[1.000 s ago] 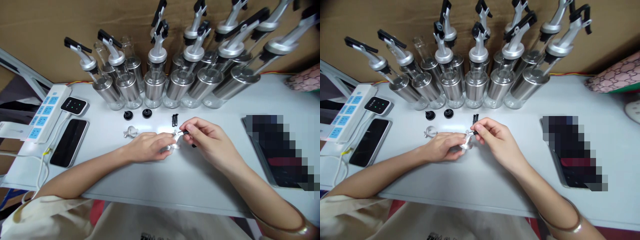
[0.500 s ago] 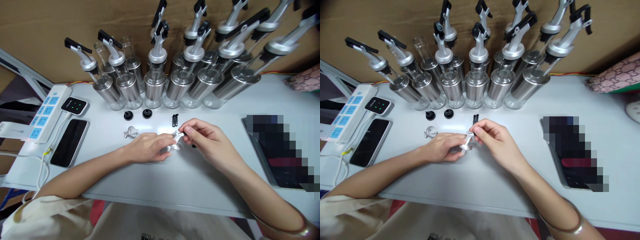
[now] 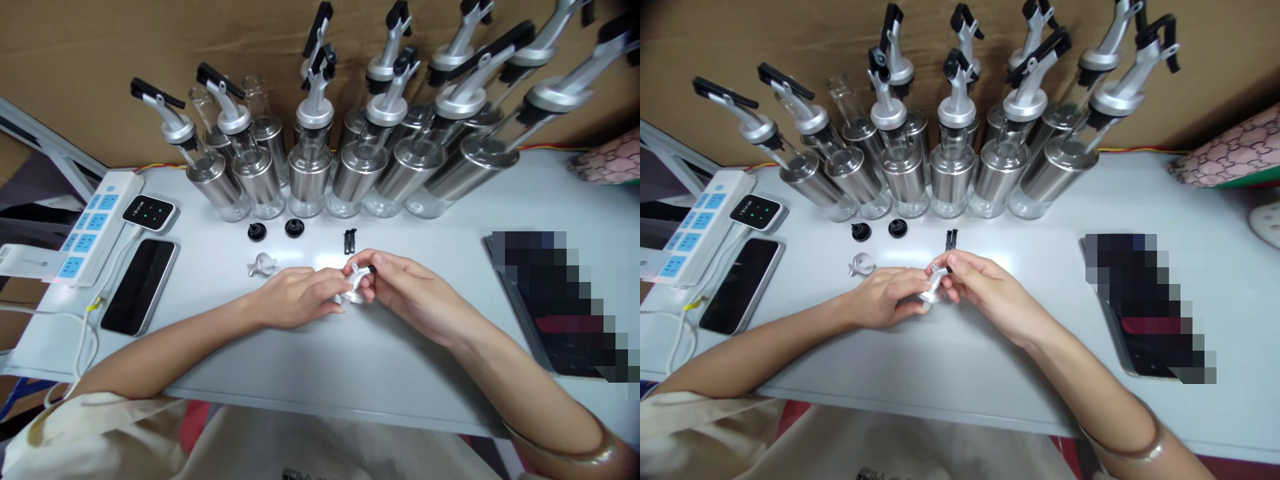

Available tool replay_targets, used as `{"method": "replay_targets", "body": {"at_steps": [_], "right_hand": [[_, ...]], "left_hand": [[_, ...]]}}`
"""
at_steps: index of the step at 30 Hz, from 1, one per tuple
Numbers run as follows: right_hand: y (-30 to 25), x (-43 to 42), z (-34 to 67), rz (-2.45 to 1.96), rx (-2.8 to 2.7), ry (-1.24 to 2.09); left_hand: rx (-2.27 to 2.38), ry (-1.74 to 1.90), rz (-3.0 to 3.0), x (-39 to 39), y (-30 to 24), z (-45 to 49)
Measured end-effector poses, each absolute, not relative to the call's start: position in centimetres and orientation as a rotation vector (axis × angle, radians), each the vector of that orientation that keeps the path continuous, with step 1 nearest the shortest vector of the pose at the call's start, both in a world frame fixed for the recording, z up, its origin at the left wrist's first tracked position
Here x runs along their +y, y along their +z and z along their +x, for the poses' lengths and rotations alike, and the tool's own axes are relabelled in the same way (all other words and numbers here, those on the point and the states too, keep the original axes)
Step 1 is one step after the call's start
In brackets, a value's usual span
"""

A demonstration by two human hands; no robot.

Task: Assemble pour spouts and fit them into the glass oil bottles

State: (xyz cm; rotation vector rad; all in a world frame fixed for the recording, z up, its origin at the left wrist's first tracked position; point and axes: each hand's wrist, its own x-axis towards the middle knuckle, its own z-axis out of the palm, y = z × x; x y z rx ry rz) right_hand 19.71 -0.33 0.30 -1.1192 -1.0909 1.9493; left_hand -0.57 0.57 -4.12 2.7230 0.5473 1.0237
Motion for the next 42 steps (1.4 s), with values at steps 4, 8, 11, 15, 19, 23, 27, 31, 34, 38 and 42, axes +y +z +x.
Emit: {"method": "replay_targets", "body": {"at_steps": [4, 8, 11, 15, 19, 23, 27, 31, 34, 38, 42], "right_hand": [[0.4, -0.3, 19.8, -1.120, -1.080, 1.959], [0.4, -0.3, 19.7, -1.119, -1.083, 1.956], [0.3, -0.3, 19.7, -1.134, -1.131, 1.890], [0.1, -0.3, 19.7, -1.170, -1.194, 1.785], [0.3, -0.3, 19.8, -1.164, -1.215, 1.772], [0.7, -0.3, 19.8, -1.149, -1.137, 1.790], [0.4, -0.2, 20.0, -1.197, -1.121, 1.734], [0.1, -0.1, 20.1, -1.232, -1.146, 1.660], [0.3, -0.2, 20.1, -1.264, -1.284, 1.566], [0.6, -0.9, 19.8, -1.276, -1.708, 1.275], [0.0, -1.7, 19.2, -1.099, -2.261, 0.866]], "left_hand": [[0.561, 1.037, 2.744, 0.5, -4.4, -0.5], [0.562, 1.006, 2.755, 0.4, -4.4, -0.5], [0.582, 0.962, 2.722, 0.4, -4.3, -0.5], [0.563, 0.973, 2.698, 0.6, -4.0, -0.4], [0.595, 0.957, 2.765, 0.7, -3.4, -0.4], [0.603, 1.033, 2.698, 1.1, -2.2, -1.1], [1.038, 0.943, 2.601, 2.4, -1.0, -2.2], [1.393, 0.481, 2.606, 3.8, -0.5, -3.2], [1.370, 0.337, 2.617, 4.3, -0.5, -3.7], [1.392, 0.304, 2.675, 4.2, -0.6, -3.8], [1.399, 0.316, 2.753, 4.1, -0.5, -3.7]]}}
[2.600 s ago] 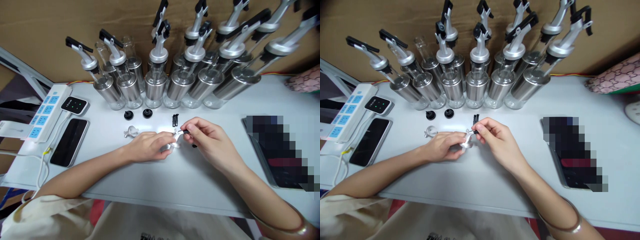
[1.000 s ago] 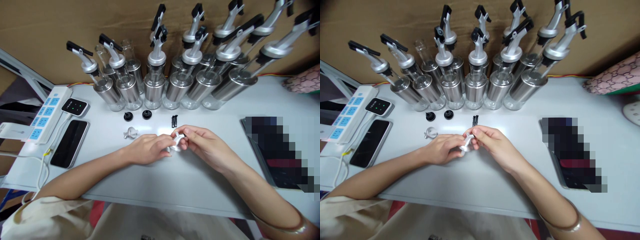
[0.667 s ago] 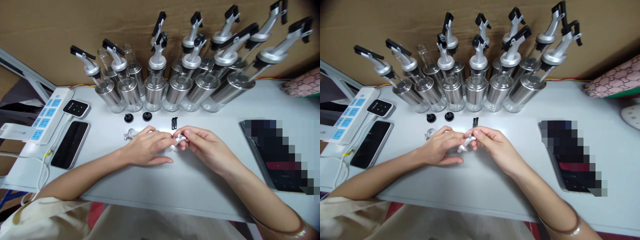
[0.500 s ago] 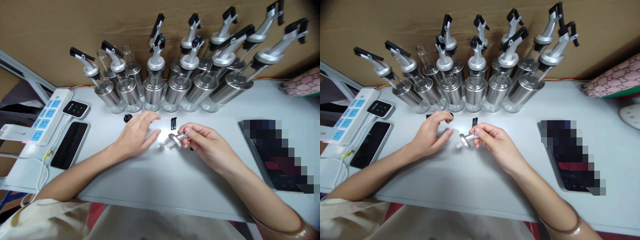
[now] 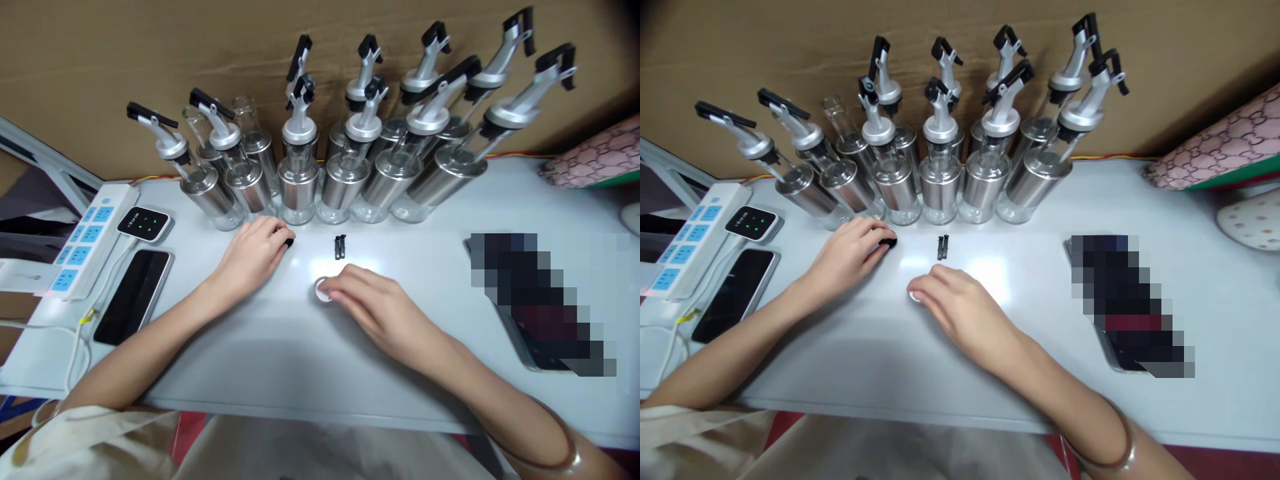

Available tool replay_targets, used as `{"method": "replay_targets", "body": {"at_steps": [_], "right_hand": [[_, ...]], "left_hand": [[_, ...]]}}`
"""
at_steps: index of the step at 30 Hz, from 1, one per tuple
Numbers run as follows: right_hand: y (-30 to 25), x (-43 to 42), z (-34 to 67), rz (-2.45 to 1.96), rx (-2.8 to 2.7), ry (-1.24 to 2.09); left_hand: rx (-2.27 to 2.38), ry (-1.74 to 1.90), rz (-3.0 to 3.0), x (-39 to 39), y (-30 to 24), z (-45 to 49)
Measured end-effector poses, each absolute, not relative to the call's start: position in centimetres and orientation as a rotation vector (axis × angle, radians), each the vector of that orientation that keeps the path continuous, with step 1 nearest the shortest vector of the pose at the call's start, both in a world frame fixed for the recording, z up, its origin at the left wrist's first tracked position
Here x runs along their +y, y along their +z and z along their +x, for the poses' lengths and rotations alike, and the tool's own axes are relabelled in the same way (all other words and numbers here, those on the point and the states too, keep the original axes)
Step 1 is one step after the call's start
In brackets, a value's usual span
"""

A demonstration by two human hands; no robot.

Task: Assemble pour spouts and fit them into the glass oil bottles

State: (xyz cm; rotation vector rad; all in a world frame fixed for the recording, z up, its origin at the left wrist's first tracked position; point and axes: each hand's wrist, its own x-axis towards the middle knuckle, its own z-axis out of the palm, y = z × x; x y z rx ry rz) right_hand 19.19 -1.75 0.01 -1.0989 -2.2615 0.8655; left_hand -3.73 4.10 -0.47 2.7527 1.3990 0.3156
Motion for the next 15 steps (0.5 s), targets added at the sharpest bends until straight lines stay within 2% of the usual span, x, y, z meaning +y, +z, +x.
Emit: {"method": "replay_targets", "body": {"at_steps": [5, 9, 15], "right_hand": [[-1.1, -2.2, 18.5, -0.976, -2.675, 0.601], [-1.3, -2.2, 18.3, -1.002, -2.731, 0.545], [-1.2, -2.1, 18.4, -1.030, -2.727, 0.602]], "left_hand": [[1.234, 0.429, 2.725, 3.1, 0.5, -3.2], [1.047, 0.688, 2.464, 1.2, 0.2, -2.0], [1.004, 1.077, 1.899, -0.6, -3.1, -0.4]]}}
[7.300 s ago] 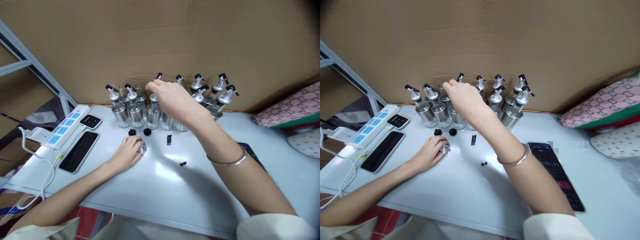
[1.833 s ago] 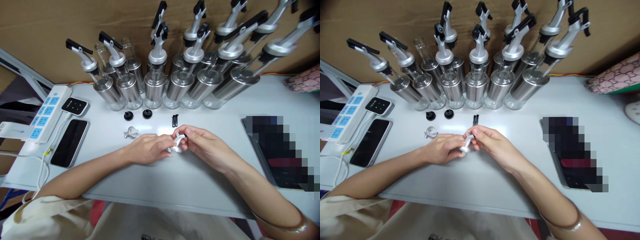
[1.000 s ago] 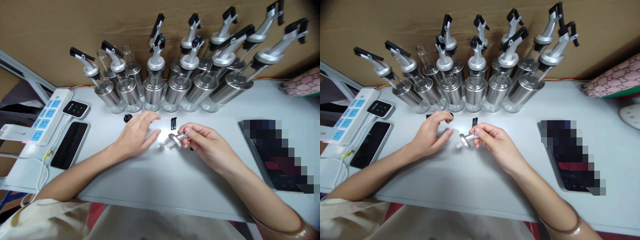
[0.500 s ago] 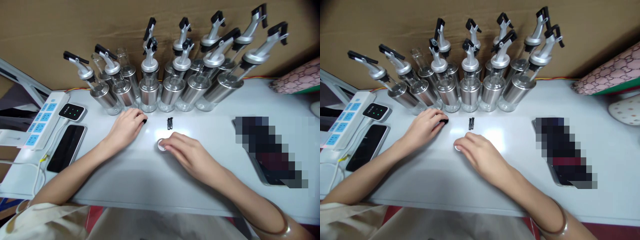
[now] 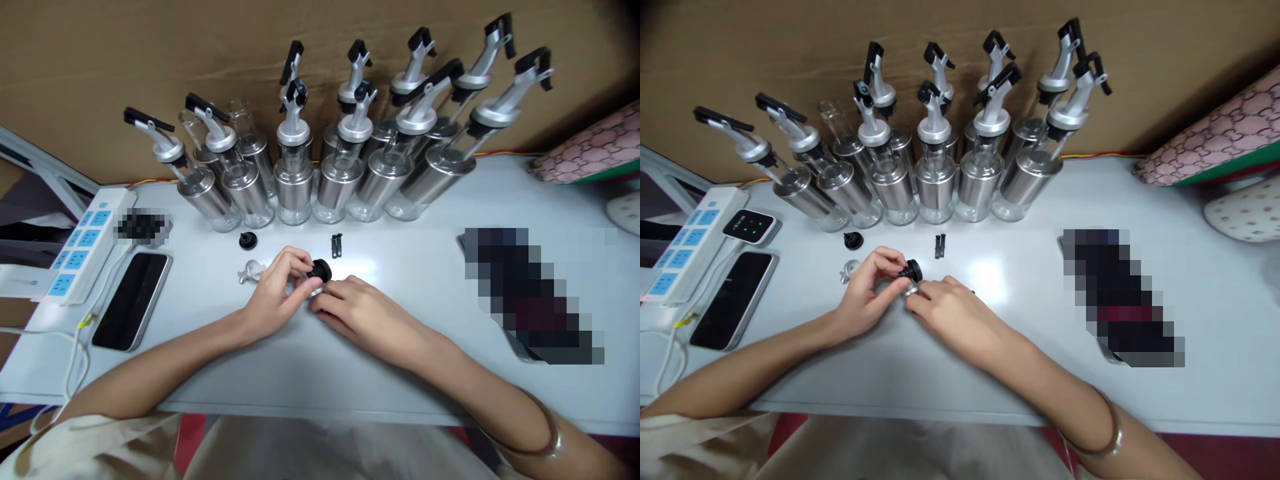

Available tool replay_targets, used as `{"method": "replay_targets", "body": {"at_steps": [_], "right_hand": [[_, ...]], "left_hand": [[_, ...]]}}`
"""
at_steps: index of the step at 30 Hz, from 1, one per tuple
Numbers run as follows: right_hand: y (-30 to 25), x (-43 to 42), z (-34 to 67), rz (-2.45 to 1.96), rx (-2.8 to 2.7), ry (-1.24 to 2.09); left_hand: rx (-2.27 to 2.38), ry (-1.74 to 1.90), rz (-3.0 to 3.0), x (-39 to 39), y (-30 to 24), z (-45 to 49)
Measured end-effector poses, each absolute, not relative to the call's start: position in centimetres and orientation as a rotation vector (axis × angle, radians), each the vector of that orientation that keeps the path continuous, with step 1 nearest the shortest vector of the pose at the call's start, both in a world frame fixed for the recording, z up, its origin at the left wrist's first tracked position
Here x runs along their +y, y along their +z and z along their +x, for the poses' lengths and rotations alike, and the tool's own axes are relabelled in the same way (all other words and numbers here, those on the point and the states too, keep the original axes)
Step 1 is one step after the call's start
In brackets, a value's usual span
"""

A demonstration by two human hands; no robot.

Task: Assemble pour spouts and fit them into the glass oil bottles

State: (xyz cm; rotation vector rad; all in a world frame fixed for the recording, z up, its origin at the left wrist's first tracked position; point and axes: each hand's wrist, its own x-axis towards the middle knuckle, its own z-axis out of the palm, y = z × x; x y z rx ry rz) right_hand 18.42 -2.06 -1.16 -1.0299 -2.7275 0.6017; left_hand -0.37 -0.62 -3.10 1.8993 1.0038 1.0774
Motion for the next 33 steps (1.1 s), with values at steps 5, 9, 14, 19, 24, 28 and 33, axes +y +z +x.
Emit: {"method": "replay_targets", "body": {"at_steps": [5, 9, 14, 19, 24, 28, 33], "right_hand": [[-0.9, -2.0, 18.4, -1.018, -2.702, 0.658], [-1.0, -2.0, 18.5, -1.036, -2.719, 0.678], [-0.3, -1.8, 19.0, -0.974, -2.588, 0.839], [1.2, -1.5, 20.0, -1.099, -2.087, 1.066], [0.9, -1.3, 20.1, -1.313, -1.573, 1.128], [0.4, -1.0, 19.8, -1.241, -1.343, 1.246], [-0.1, -0.7, 19.8, -1.115, -1.216, 1.412]], "left_hand": [[1.020, 1.105, 1.486, 0.0, -4.0, -0.1], [0.982, 1.053, 1.413, 0.2, -3.9, -0.1], [0.958, 1.096, 1.419, 0.2, -4.1, -0.1], [1.006, 1.131, 1.473, 0.1, -3.9, -0.3], [0.914, 1.151, 1.559, 0.0, -3.5, -0.3], [0.852, 1.176, 1.557, -0.2, -3.5, -0.3], [0.779, 1.169, 1.603, -0.4, -3.5, -0.5]]}}
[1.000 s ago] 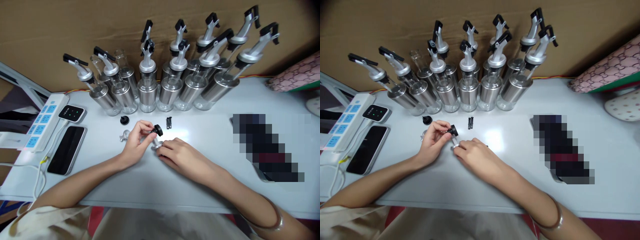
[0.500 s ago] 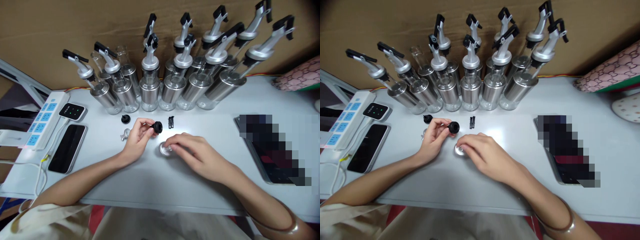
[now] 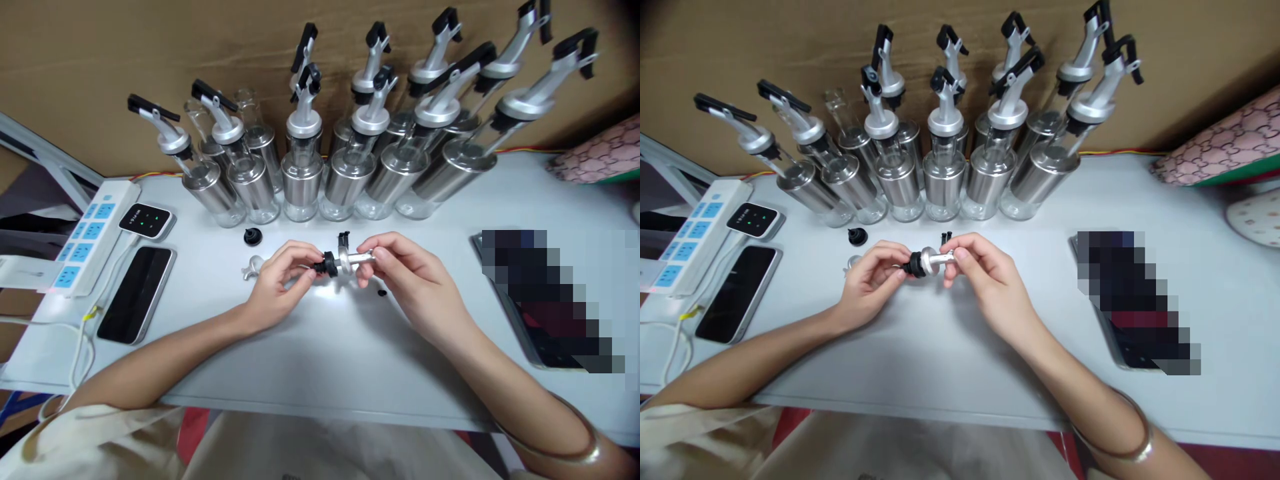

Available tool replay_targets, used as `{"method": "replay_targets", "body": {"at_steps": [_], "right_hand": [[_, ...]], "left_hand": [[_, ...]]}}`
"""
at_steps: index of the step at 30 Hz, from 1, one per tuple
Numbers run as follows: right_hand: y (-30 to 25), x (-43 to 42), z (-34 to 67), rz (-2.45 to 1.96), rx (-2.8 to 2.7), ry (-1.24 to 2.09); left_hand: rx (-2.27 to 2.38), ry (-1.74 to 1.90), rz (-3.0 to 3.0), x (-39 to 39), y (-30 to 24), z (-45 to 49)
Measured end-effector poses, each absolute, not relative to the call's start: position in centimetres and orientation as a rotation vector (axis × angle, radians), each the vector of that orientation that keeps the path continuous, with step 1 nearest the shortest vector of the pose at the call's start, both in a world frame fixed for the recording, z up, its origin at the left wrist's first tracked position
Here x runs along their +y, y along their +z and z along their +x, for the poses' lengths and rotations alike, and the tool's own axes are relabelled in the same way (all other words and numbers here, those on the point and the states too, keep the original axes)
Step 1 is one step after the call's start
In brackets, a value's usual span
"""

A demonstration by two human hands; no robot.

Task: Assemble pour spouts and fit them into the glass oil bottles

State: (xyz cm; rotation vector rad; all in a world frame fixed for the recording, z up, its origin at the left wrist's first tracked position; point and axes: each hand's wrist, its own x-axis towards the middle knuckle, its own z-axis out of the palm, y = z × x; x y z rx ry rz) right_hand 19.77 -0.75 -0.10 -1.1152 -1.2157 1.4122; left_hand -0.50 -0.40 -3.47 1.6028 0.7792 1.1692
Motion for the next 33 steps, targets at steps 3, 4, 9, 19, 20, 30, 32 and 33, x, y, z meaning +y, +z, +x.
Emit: {"method": "replay_targets", "body": {"at_steps": [3, 4, 9, 19, 20, 30, 32, 33], "right_hand": [[-0.5, -0.7, 19.9, -1.089, -1.180, 1.442], [-0.6, -0.6, 19.9, -1.087, -1.178, 1.442], [-0.6, -0.5, 19.8, -1.073, -1.134, 1.525], [0.4, -0.4, 19.7, -1.042, -0.970, 1.807], [0.5, -0.4, 19.7, -1.039, -0.951, 1.833], [0.7, -0.6, 19.6, -0.958, -0.883, 1.950], [0.7, -0.6, 19.6, -0.951, -0.908, 1.937], [0.7, -0.6, 19.6, -0.949, -0.916, 1.931]], "left_hand": [[0.772, 1.199, 1.717, -0.3, -3.5, -0.6], [0.772, 1.210, 1.750, -0.3, -3.5, -0.6], [0.742, 1.244, 1.858, -0.2, -3.6, -0.6], [0.554, 1.192, 2.162, -0.2, -3.2, -0.9], [0.547, 1.200, 2.160, -0.2, -3.2, -0.8], [0.499, 1.132, 2.159, -0.2, -3.5, -0.8], [0.511, 1.137, 2.126, -0.3, -3.6, -0.9], [0.514, 1.134, 2.113, -0.3, -3.7, -0.9]]}}
